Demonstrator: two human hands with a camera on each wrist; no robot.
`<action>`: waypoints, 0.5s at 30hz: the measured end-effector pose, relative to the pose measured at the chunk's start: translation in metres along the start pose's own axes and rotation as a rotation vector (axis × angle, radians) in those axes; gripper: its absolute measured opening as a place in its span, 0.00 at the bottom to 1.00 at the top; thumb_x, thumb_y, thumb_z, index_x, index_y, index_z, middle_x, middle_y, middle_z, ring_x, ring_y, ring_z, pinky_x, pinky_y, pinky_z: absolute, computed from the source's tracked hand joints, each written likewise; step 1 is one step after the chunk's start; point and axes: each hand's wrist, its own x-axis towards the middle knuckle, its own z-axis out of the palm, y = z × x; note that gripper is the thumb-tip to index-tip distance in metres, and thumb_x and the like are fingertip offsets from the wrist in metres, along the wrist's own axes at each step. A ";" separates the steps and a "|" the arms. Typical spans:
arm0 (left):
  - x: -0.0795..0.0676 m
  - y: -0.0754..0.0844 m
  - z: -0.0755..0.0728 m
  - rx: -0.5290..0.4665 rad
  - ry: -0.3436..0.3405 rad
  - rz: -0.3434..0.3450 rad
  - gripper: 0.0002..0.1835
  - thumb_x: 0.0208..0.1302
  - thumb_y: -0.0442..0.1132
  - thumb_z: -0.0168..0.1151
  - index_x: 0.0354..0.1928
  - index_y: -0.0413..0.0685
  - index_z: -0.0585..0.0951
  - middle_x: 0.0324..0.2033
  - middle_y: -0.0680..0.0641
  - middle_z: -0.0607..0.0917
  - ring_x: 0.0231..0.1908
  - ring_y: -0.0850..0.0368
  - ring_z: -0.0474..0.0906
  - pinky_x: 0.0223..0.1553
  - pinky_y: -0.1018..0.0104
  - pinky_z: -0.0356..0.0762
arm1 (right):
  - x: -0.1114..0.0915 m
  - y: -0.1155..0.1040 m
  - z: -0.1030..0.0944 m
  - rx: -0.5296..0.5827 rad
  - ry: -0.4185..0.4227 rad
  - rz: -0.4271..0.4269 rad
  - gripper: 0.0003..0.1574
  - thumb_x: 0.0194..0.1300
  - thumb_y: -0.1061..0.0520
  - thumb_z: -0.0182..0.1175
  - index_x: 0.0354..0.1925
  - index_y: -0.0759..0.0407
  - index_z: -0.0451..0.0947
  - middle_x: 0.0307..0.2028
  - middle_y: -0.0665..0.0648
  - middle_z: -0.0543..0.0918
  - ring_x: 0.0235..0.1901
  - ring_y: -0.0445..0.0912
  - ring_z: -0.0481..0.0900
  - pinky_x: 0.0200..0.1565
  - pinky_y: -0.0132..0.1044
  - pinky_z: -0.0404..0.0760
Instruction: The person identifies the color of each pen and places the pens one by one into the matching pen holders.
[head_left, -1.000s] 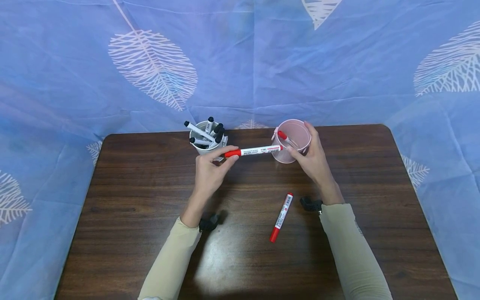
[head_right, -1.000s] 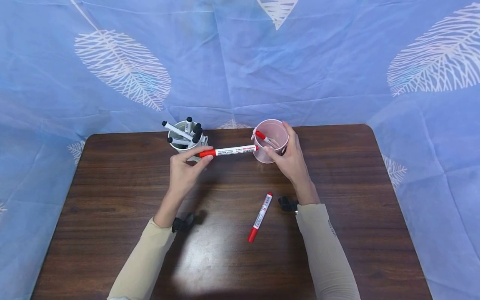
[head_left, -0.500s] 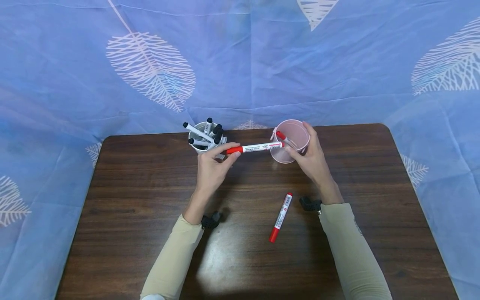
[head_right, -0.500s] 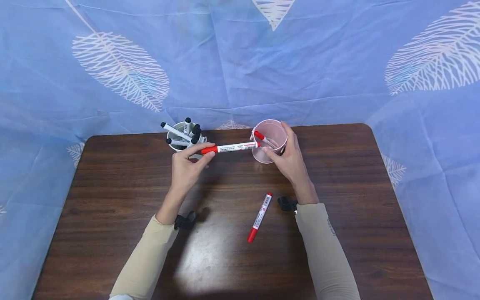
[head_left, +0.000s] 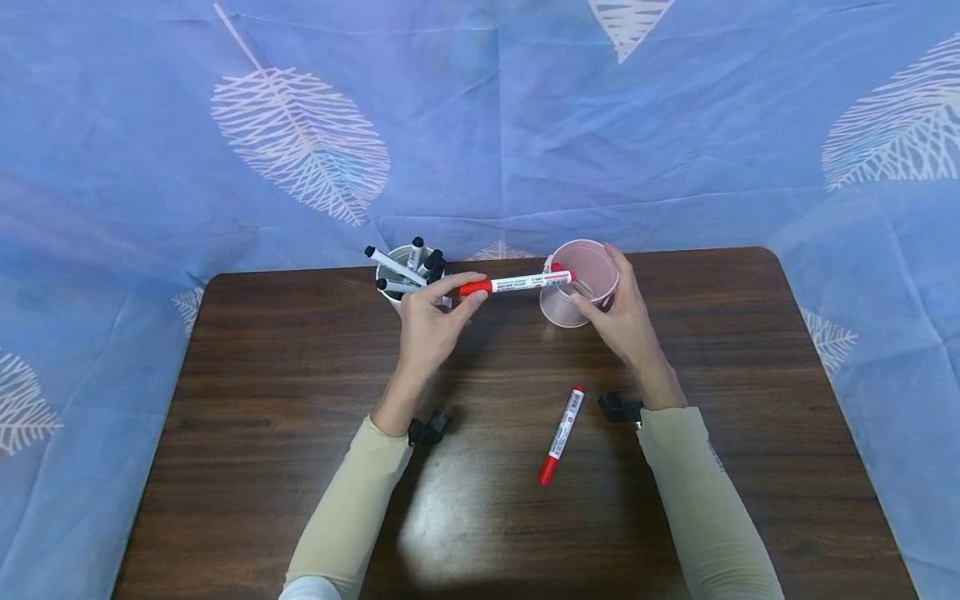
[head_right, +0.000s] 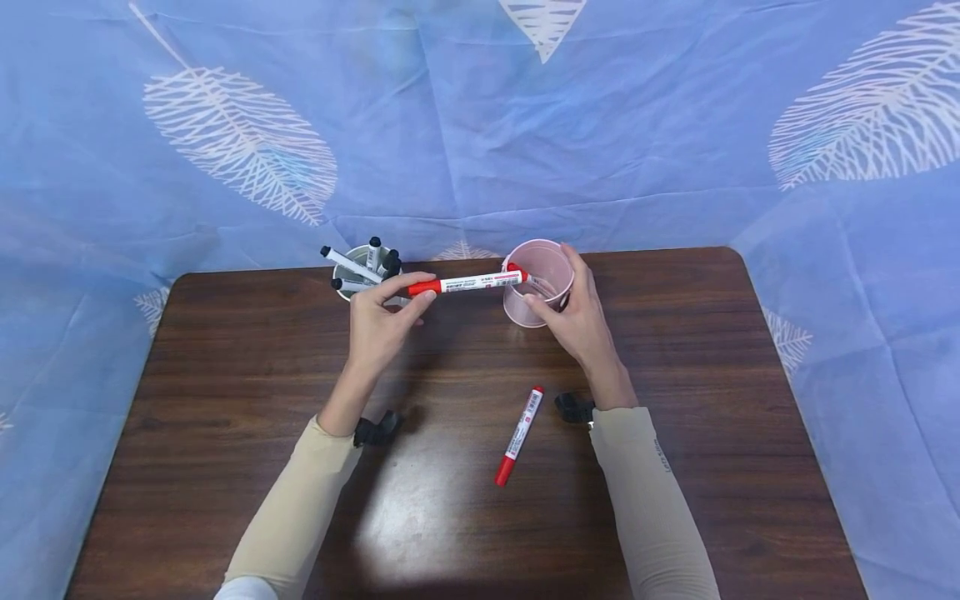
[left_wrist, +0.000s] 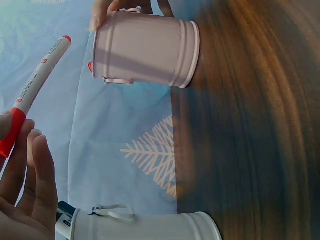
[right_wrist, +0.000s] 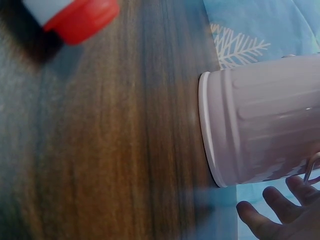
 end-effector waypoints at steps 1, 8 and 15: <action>0.001 0.000 0.000 0.000 0.000 0.001 0.12 0.62 0.43 0.72 0.47 0.52 0.89 0.29 0.50 0.87 0.20 0.53 0.82 0.15 0.68 0.70 | 0.000 0.000 0.000 0.004 -0.001 -0.003 0.58 0.61 0.53 0.71 0.78 0.44 0.47 0.70 0.59 0.62 0.67 0.56 0.64 0.66 0.60 0.61; 0.004 0.002 0.001 0.008 -0.017 -0.016 0.12 0.61 0.43 0.72 0.47 0.53 0.89 0.34 0.50 0.88 0.20 0.57 0.81 0.17 0.67 0.72 | 0.001 -0.001 0.001 0.010 0.001 -0.008 0.58 0.61 0.54 0.71 0.78 0.45 0.47 0.70 0.60 0.62 0.67 0.58 0.64 0.65 0.60 0.62; 0.016 0.006 0.009 0.066 -0.056 -0.035 0.13 0.61 0.41 0.72 0.48 0.52 0.88 0.41 0.50 0.88 0.18 0.58 0.80 0.22 0.67 0.79 | 0.002 0.001 -0.001 0.017 0.004 -0.006 0.57 0.61 0.55 0.71 0.78 0.45 0.47 0.70 0.59 0.62 0.67 0.57 0.64 0.65 0.60 0.62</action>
